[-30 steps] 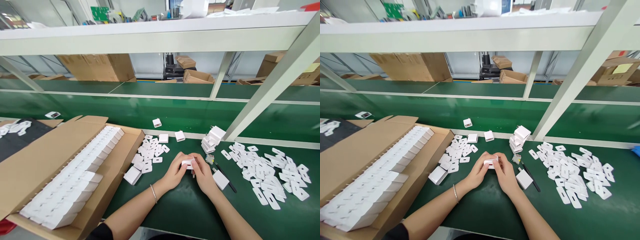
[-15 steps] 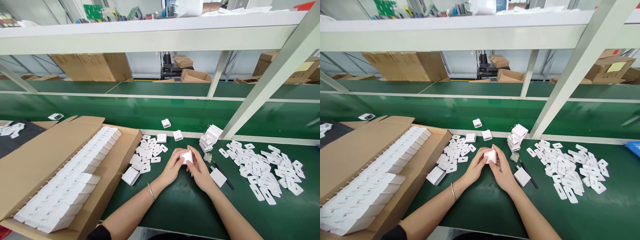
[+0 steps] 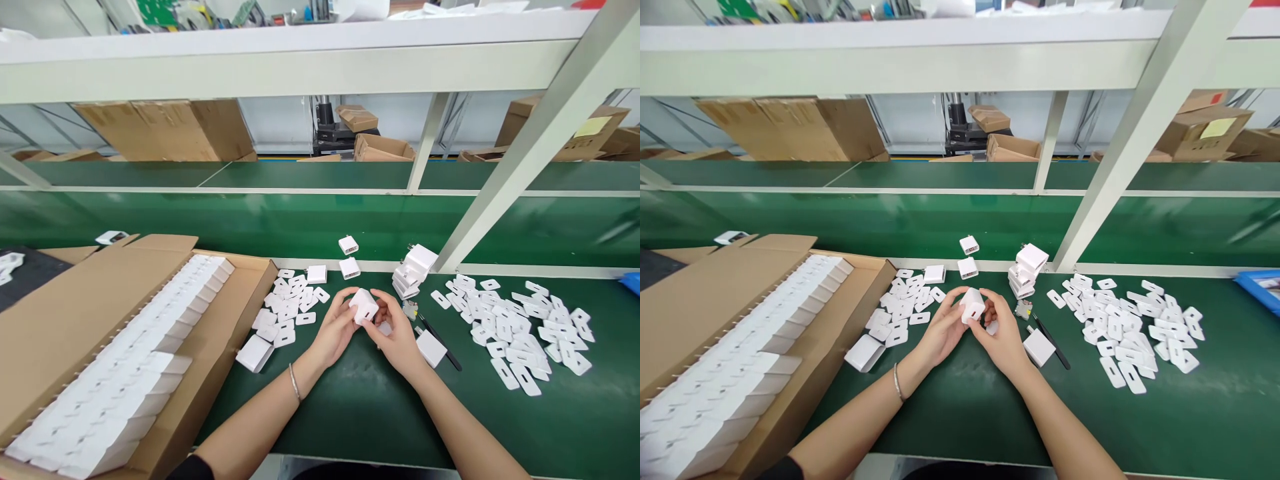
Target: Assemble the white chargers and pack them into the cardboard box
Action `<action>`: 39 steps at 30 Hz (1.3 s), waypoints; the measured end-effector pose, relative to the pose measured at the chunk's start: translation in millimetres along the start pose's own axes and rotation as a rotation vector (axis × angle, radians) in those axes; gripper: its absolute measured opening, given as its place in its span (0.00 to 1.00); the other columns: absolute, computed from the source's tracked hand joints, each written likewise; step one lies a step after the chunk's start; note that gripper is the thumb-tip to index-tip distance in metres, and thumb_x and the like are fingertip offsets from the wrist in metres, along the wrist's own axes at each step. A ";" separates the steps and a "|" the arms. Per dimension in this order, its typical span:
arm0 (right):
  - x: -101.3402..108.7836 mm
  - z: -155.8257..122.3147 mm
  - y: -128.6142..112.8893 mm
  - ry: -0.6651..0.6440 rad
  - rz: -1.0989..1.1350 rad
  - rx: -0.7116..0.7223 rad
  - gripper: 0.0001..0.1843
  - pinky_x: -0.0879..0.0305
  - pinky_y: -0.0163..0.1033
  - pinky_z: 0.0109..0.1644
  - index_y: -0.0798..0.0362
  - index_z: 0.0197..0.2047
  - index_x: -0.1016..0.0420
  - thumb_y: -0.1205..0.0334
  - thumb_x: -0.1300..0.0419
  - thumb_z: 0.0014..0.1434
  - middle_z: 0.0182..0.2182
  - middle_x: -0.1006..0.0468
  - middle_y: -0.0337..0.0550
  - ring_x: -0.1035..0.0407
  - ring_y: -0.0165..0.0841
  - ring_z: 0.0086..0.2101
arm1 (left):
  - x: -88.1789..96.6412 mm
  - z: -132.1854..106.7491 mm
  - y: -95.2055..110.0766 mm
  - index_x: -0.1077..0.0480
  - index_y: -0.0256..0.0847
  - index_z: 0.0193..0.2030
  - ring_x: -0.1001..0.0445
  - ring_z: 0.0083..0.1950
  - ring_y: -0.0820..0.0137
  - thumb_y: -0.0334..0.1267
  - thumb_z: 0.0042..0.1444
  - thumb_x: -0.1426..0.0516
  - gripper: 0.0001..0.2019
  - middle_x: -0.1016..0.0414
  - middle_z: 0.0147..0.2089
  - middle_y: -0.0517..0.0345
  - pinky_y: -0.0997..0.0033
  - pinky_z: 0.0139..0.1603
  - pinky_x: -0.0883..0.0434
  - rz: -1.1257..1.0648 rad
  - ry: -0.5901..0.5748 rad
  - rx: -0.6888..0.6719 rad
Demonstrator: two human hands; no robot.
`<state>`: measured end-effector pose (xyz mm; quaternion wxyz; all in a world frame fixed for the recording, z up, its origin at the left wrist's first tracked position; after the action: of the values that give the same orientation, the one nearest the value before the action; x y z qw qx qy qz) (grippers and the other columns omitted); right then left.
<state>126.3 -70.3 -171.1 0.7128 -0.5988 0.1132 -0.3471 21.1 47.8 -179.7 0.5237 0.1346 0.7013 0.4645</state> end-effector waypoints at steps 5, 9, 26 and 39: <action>1.0 -1.2 -3.0 -0.024 -0.063 -0.026 0.30 0.27 0.46 0.43 0.45 0.67 0.34 0.52 0.34 0.65 0.49 0.27 0.47 0.30 0.37 0.39 | -4.4 -1.2 -0.9 0.28 0.43 0.59 0.22 0.50 0.63 0.49 0.64 0.34 0.21 0.22 0.53 0.49 0.63 0.53 0.24 -0.074 -0.074 0.107; 0.8 -0.9 -1.0 -0.012 0.015 -0.145 0.27 0.28 0.43 0.35 0.48 0.61 0.33 0.46 0.34 0.65 0.42 0.25 0.45 0.28 0.36 0.33 | -3.6 -4.9 -5.0 0.29 0.45 0.64 0.23 0.54 0.59 0.62 0.67 0.41 0.29 0.26 0.63 0.44 0.61 0.54 0.23 0.183 -0.142 -0.013; 6.8 -3.9 -17.0 -0.103 -0.001 -0.105 0.17 0.35 0.38 0.31 0.47 0.51 0.32 0.42 0.45 0.72 0.29 0.22 0.38 0.27 0.35 0.28 | 0.8 -14.4 -6.3 0.25 0.44 0.61 0.33 0.32 0.71 0.59 0.74 0.52 0.26 0.28 0.43 0.53 0.66 0.37 0.31 0.595 -0.179 -0.297; 185.5 119.2 -84.2 0.978 -0.218 0.205 0.13 0.35 0.37 0.36 0.51 0.51 0.34 0.72 0.51 0.66 0.36 0.32 0.39 0.37 0.28 0.29 | 6.7 4.5 -9.6 0.26 0.37 0.59 0.45 0.24 0.78 0.67 0.69 0.49 0.33 0.30 0.33 0.56 0.74 0.25 0.44 0.425 0.079 -0.183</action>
<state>300.9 -98.4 -14.8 0.5911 -0.3016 0.3359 -0.6685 25.0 49.6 -191.5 0.3962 0.2131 0.6321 0.6309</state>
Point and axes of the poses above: each hand's wrist, its own z-axis towards the middle knuckle, its own x-axis out of the back of the hand, y = z × x, the point moved 1 cm from there along z, towards the middle knuckle
